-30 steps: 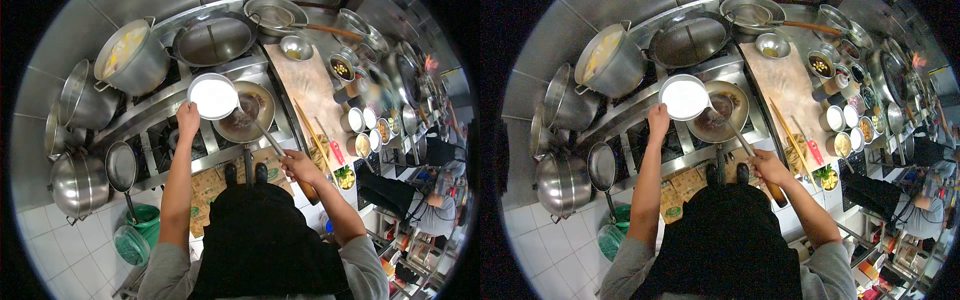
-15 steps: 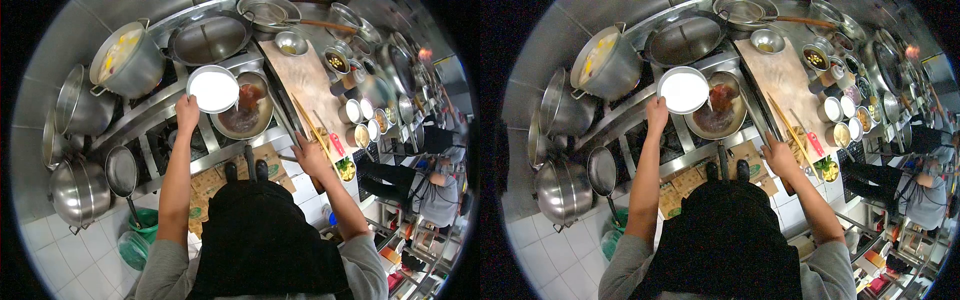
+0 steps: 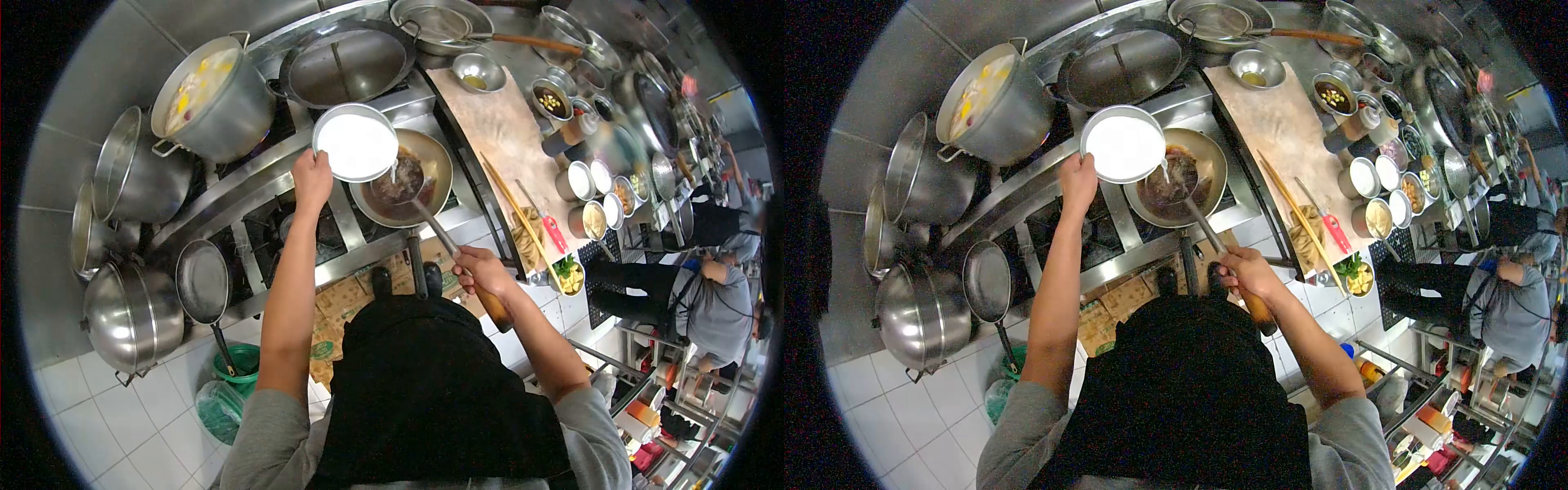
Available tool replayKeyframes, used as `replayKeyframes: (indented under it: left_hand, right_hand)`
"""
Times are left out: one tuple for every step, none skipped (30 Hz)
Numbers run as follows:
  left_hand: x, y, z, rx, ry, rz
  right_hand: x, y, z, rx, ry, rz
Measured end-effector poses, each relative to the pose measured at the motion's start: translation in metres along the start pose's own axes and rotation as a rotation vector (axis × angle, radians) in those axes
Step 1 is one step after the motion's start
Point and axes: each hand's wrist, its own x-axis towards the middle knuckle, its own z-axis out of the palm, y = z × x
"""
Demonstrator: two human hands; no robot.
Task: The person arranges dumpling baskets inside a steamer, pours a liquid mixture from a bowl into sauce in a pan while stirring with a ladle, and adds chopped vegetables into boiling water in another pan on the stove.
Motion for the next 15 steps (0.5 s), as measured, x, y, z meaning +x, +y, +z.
replayKeyframes:
  left_hand:
    - [0.001, 0.000, 0.000, -0.005, 0.005, 0.018]
    - [0.001, 0.000, 0.001, -0.011, 0.010, 0.036]
    - [0.002, -0.001, 0.001, -0.016, 0.015, 0.054]
    - [0.002, 0.001, 0.000, -0.003, 0.016, 0.063]
    - [0.003, 0.002, -0.001, 0.010, 0.016, 0.072]
    - [0.003, 0.002, -0.002, 0.021, 0.017, 0.081]
    - [0.003, 0.003, -0.002, 0.008, 0.010, 0.074]
    - [0.003, 0.003, -0.002, -0.004, 0.004, 0.066]
    - [0.004, 0.003, -0.001, -0.016, -0.003, 0.059]
    - [0.005, 0.003, -0.002, 0.003, -0.008, 0.067]
    - [0.007, 0.003, -0.002, 0.021, -0.013, 0.075]
    - [0.009, 0.004, -0.002, 0.040, -0.018, 0.084]
    - [0.009, 0.006, -0.001, 0.032, -0.016, 0.085]
    - [0.010, 0.007, -0.001, 0.024, -0.014, 0.087]
    - [0.010, 0.010, -0.001, 0.018, -0.012, 0.089]
  right_hand:
    - [-0.003, -0.003, 0.000, -0.078, 0.029, -0.013]
    - [-0.002, 0.000, -0.005, -0.143, 0.095, -0.062]
    - [-0.004, -0.004, -0.009, -0.218, 0.089, -0.080]
    - [-0.008, -0.013, -0.012, -0.292, 0.082, -0.097]
    - [-0.013, -0.021, -0.014, -0.368, 0.076, -0.114]
    - [-0.017, -0.024, -0.015, -0.402, 0.106, -0.164]
    - [-0.022, -0.029, -0.015, -0.445, 0.131, -0.187]
    - [-0.026, -0.033, -0.015, -0.488, 0.156, -0.209]
    - [-0.029, -0.037, -0.015, -0.531, 0.181, -0.232]
    - [-0.031, -0.039, -0.017, -0.606, 0.209, -0.233]
    - [-0.030, -0.038, -0.017, -0.678, 0.250, -0.289]
    - [-0.027, -0.037, -0.019, -0.751, 0.291, -0.346]
    - [-0.024, -0.034, -0.020, -0.823, 0.331, -0.403]
    - [-0.018, -0.026, -0.025, -0.913, 0.372, -0.501]
    - [-0.007, -0.015, -0.032, -1.002, 0.414, -0.600]
